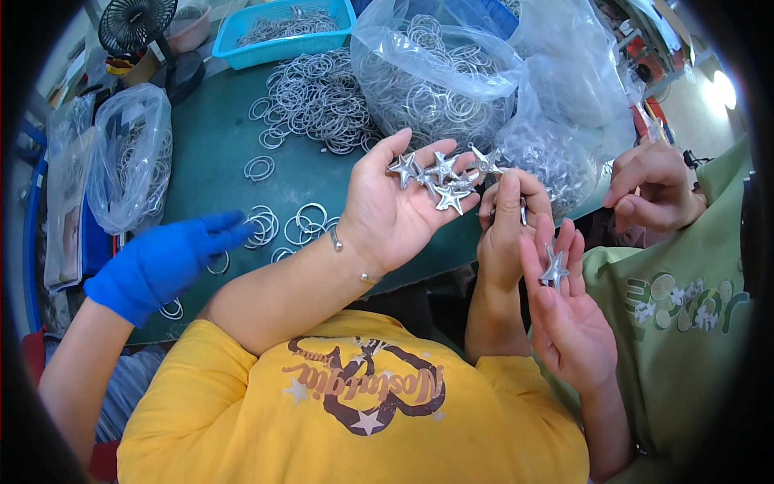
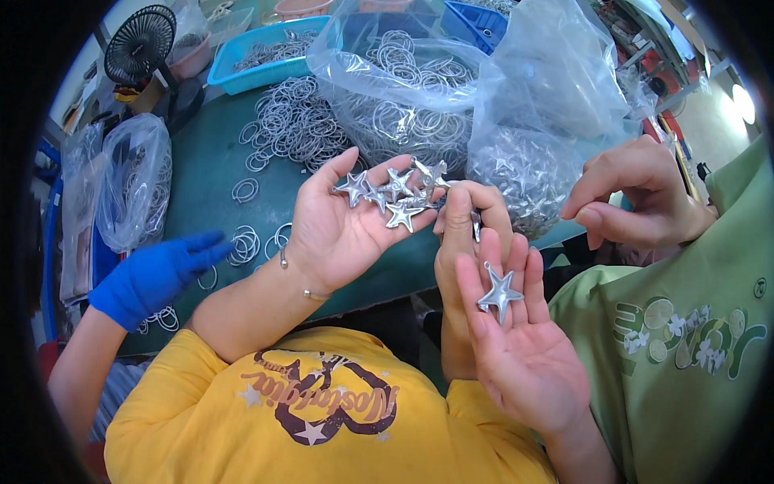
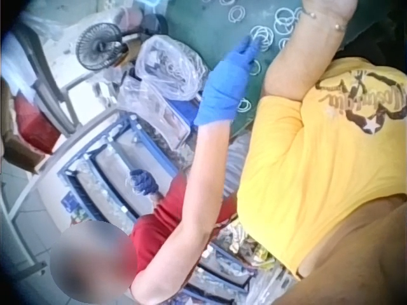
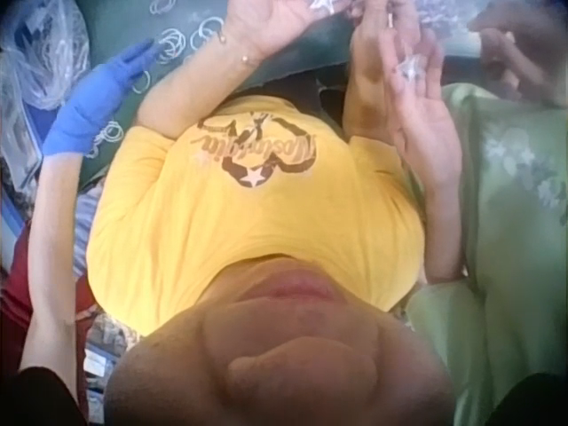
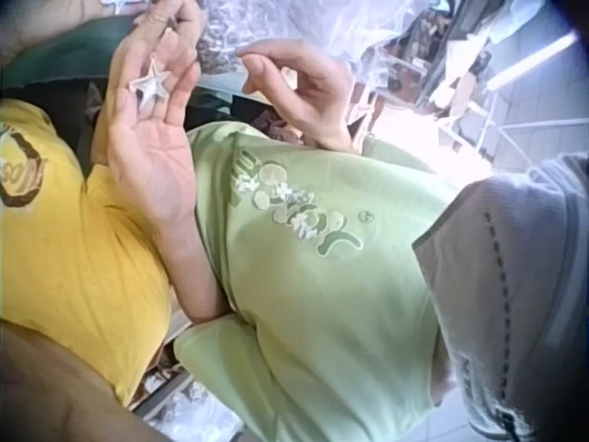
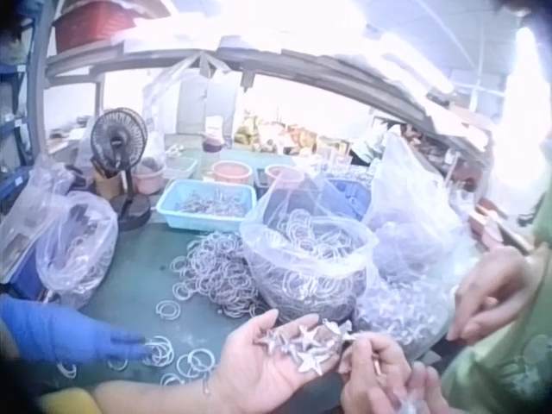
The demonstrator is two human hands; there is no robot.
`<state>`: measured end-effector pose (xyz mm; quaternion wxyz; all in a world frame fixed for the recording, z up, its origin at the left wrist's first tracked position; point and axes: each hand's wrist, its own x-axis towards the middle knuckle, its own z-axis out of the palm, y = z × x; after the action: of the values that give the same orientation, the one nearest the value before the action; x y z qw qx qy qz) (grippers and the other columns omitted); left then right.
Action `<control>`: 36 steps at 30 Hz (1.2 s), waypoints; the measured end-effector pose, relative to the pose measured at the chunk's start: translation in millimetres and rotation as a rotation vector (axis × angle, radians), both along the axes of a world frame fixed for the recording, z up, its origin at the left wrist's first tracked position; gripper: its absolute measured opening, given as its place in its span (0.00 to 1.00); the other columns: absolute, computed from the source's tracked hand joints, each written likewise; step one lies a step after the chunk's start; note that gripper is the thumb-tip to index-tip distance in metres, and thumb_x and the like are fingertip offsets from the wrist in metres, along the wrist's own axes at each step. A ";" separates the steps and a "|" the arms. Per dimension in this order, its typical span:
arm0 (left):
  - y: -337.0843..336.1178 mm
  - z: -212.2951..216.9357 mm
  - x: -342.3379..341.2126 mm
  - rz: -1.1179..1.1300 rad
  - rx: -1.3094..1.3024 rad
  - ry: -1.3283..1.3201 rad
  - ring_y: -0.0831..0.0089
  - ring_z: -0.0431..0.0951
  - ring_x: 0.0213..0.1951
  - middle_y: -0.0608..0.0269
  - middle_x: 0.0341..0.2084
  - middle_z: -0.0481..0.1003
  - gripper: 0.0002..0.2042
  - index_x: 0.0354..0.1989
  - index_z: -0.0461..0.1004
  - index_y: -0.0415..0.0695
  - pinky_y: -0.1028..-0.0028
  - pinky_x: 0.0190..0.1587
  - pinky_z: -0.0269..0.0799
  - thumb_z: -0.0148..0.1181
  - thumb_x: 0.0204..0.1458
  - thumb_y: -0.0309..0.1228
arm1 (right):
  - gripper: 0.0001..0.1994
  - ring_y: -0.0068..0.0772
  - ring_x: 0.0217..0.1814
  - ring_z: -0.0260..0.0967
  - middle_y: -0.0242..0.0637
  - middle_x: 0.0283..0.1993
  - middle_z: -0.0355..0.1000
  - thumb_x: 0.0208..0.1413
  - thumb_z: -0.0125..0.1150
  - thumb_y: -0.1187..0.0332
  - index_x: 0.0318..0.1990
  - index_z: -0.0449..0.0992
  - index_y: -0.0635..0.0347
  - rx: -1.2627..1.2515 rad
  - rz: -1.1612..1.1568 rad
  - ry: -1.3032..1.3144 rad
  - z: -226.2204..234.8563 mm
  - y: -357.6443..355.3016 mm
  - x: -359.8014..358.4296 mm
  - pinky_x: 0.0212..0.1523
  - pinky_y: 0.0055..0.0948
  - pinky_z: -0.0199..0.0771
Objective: The person assembles small metal rings and star-shaped ornaments by hand, picking up several finished star pieces and holding them in their palm before continuing to manipulate the rings.
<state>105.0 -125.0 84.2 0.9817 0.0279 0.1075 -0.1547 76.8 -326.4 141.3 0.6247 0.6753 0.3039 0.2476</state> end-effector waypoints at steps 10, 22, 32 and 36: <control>0.8 -6.7 -0.3 0.033 -0.050 -0.037 0.48 0.64 0.56 0.37 0.52 0.63 0.24 0.53 0.60 0.33 0.50 0.61 0.55 0.37 0.59 0.43 | 0.23 0.45 0.70 0.46 0.48 0.67 0.51 0.64 0.28 0.71 0.67 0.44 0.62 -0.689 0.234 -0.247 40.6 -5.0 -23.7 0.69 0.40 0.45; 1.3 -0.9 -2.4 0.082 -0.111 -0.070 0.46 0.60 0.59 0.37 0.55 0.61 0.25 0.54 0.59 0.33 0.49 0.62 0.53 0.38 0.59 0.44 | 0.23 0.48 0.70 0.46 0.51 0.67 0.50 0.64 0.26 0.71 0.66 0.46 0.64 -0.636 0.243 -0.164 36.5 -3.1 -23.6 0.68 0.43 0.47; -4.0 -5.7 -4.9 0.099 0.004 -0.097 0.47 0.59 0.59 0.38 0.55 0.62 0.25 0.54 0.60 0.33 0.54 0.63 0.51 0.39 0.58 0.44 | 0.22 0.49 0.69 0.47 0.52 0.66 0.50 0.63 0.28 0.71 0.64 0.48 0.66 -0.251 0.355 -0.348 -9.1 -22.1 0.3 0.67 0.42 0.48; -1.7 -12.9 -3.4 0.095 -0.032 -0.067 0.51 0.64 0.54 0.41 0.50 0.65 0.24 0.52 0.61 0.34 0.55 0.60 0.56 0.40 0.58 0.43 | 0.21 0.47 0.68 0.48 0.50 0.65 0.52 0.62 0.31 0.71 0.62 0.51 0.65 -1.996 -0.083 -1.391 -48.3 22.6 28.2 0.66 0.39 0.50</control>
<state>101.6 -126.7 71.3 0.9913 0.0123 0.0732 -0.1086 105.0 -303.8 93.0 0.9068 -0.3694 -0.0607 0.1940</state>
